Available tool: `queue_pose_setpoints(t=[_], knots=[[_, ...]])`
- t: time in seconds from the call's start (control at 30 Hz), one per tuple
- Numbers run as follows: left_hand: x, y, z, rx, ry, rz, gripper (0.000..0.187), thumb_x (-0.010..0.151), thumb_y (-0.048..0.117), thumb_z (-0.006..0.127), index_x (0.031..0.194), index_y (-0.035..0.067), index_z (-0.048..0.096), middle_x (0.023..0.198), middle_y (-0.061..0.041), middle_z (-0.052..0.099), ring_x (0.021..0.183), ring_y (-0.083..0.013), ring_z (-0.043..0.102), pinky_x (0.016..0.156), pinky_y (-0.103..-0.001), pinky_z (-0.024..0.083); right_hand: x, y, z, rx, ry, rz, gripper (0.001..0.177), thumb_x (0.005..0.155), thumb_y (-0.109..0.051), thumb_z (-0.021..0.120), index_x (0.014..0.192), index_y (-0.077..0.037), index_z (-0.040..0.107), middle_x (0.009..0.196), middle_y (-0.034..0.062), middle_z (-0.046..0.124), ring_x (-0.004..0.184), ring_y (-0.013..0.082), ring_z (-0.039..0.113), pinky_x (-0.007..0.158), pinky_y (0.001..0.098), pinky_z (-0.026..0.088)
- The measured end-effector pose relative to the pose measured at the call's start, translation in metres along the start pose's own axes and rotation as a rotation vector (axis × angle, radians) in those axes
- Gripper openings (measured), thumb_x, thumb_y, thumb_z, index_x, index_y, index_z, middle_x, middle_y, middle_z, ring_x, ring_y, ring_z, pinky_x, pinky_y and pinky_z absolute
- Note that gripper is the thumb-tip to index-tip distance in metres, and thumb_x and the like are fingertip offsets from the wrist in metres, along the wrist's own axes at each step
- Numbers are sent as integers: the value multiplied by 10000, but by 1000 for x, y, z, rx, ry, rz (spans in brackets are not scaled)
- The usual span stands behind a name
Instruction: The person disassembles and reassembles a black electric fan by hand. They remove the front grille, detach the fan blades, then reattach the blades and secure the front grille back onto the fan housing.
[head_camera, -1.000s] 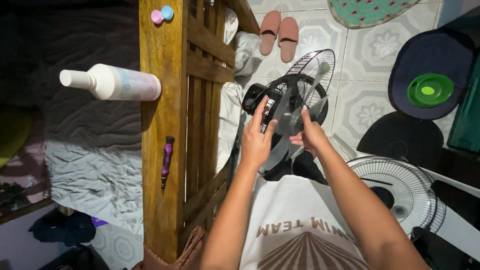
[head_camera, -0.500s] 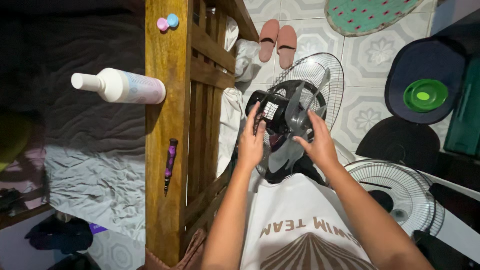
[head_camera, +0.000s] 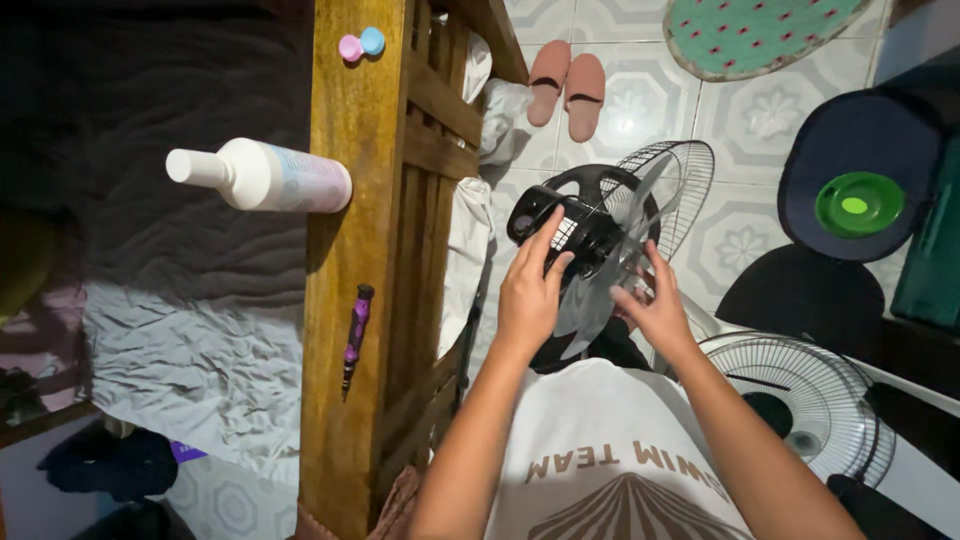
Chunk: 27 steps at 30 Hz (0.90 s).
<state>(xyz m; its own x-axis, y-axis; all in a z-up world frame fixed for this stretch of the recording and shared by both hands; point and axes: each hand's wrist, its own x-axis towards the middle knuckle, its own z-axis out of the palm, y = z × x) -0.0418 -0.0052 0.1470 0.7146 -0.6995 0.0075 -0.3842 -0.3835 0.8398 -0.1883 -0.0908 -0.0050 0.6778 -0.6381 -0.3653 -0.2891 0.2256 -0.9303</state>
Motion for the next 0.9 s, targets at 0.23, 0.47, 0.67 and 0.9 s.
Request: queue_pose_setpoints(t=[0.23,0.47,0.67,0.9], knots=[[-6,2,3,117,103,30,464,796,30,543,1238,114,432,1075,-137,537,950,-312,530,791,-360,420,4,9,17,191,7,45,867,677,-36,642,1354,-93,102,1334,95,230,1096,197,390,829,304,424],[-2,-9,2,111,29,-18,500,811,25,512,1284,95,368,1102,-150,492,985,-322,488,835,-380,383,16,3,13,32,16,29,726,697,-83,628,1283,-53,202,1231,127,338,1100,204,402,847,315,414],[2,-8,-3,53,-76,-26,506,830,62,496,1306,56,326,1134,-166,443,999,-335,450,876,-384,340,28,-33,-28,-546,244,-79,354,832,-169,562,1135,-23,451,1150,131,473,1100,278,430,936,371,355],[12,-8,-10,94,-77,-64,488,829,55,497,1295,45,354,1102,-168,448,940,-318,449,857,-375,361,61,-81,-26,-960,-248,-391,363,679,-236,642,969,-39,551,1080,88,507,1018,308,441,880,383,372]])
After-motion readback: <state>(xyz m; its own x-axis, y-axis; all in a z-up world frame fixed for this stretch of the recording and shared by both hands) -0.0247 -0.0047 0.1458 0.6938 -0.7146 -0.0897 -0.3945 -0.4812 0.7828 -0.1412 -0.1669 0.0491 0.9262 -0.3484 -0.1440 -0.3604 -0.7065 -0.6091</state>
